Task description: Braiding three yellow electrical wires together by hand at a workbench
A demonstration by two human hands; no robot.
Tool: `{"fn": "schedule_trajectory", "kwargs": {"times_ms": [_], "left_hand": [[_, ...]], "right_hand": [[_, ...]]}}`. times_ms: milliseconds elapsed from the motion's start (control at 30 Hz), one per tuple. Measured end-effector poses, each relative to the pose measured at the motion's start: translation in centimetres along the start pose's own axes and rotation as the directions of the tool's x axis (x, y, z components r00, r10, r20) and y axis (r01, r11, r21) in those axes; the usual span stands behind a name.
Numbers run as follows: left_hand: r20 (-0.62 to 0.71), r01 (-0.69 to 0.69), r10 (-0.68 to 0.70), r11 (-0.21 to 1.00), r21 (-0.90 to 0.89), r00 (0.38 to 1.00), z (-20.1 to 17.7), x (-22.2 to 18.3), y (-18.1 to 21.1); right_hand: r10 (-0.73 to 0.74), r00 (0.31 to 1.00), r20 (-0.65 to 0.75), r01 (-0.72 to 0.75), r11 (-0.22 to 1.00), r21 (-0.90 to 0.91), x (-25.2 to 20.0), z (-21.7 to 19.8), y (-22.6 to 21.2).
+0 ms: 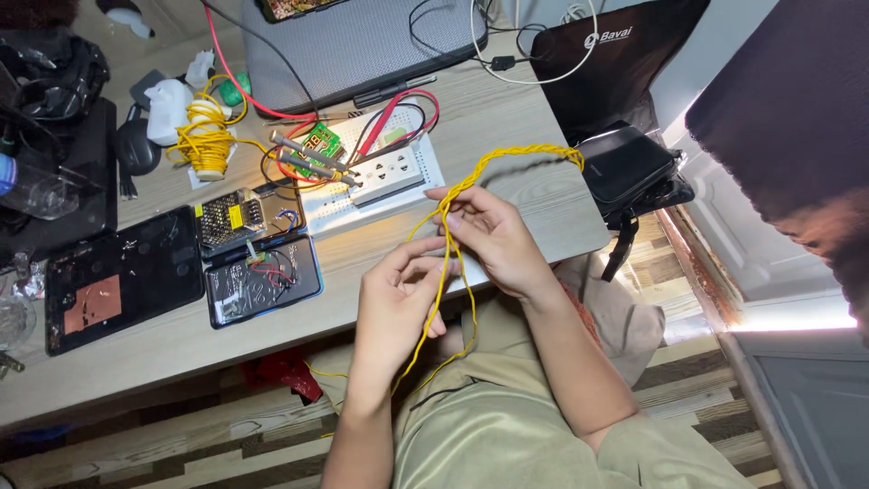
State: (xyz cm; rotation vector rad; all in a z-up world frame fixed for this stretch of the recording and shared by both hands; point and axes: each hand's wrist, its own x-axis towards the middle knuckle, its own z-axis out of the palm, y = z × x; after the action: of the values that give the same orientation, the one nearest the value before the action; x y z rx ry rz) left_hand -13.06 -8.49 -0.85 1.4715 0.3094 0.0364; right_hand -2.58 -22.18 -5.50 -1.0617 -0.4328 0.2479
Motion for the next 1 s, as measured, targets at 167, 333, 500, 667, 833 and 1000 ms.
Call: {"fn": "schedule_trajectory", "kwargs": {"times_ms": [167,333,500,667,833,1000], "left_hand": [[-0.168,-0.131,0.201,0.926,0.353,0.965,1.4,1.0,-0.4],[-0.209,-0.184,0.325,0.846,0.501,0.923,2.7,1.2,-1.1],[-0.184,-0.355,0.634,0.623,0.697,0.751,3.1,1.0,-2.6],[-0.225,-0.314,0.579,0.682,0.661,0.784,1.8,0.8,-2.3],[-0.249,-0.3,0.608,0.656,0.692,0.754,0.5,0.8,0.3],[-0.109,-0.244,0.535,0.545,0.802,0.838,-0.9,1.7,1.7]], "right_hand": [[0.01,1.0,-0.014,-0.01,1.0,0.004,-0.1,0.0,0.2],[0.013,1.0,-0.014,-0.012,0.996,0.085,-0.2,-0.5,0.5],[0.005,0.999,-0.039,-0.004,1.0,0.026,-0.1,-1.9,3.4],[0.014,1.0,-0.006,-0.015,0.999,-0.042,0.0,-1.2,2.0],[0.006,0.999,0.041,-0.005,1.0,-0.027,0.2,-1.2,2.3],[0.029,1.0,-0.012,-0.031,0.984,-0.175,0.4,0.0,0.4]]}}
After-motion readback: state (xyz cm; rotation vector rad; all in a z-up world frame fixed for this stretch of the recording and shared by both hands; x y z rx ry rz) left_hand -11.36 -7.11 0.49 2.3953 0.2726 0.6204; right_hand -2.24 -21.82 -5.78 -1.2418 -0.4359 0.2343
